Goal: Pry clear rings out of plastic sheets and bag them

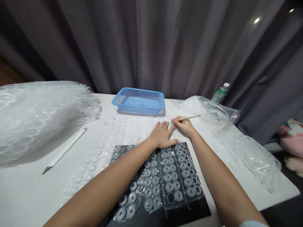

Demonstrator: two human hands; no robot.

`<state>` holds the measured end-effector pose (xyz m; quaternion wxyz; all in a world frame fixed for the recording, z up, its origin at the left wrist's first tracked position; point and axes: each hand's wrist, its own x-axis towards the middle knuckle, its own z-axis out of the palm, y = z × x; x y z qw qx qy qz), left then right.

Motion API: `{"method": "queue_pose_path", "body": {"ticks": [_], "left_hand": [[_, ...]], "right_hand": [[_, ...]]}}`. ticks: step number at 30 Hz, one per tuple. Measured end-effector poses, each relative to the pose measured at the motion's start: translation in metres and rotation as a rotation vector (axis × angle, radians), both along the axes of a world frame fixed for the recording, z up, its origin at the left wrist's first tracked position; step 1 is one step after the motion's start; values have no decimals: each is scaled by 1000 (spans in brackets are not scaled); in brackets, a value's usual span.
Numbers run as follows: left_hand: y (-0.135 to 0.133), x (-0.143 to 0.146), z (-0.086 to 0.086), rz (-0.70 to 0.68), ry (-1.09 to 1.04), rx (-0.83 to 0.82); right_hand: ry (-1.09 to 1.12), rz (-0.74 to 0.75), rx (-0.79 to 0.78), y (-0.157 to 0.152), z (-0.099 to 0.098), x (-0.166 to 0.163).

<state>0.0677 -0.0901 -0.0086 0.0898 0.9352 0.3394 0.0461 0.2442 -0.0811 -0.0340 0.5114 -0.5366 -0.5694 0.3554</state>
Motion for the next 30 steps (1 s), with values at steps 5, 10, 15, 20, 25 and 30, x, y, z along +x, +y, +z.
{"method": "queue_pose_path", "body": {"ticks": [5, 10, 15, 20, 25, 30], "left_hand": [[1, 1, 4, 3, 0, -1], [1, 1, 4, 5, 15, 5], [2, 1, 2, 7, 12, 13], [1, 1, 2, 2, 18, 11], [0, 1, 4, -2, 23, 5], [-2, 1, 5, -18, 55, 7]], "right_hand": [[-42, 12, 20, 1, 0, 4], [-37, 24, 4, 0, 4, 3], [-68, 39, 17, 0, 2, 5], [-212, 85, 88, 3, 1, 9], [-385, 123, 227, 1, 3, 5], [-366, -143, 301, 0, 2, -2]]}}
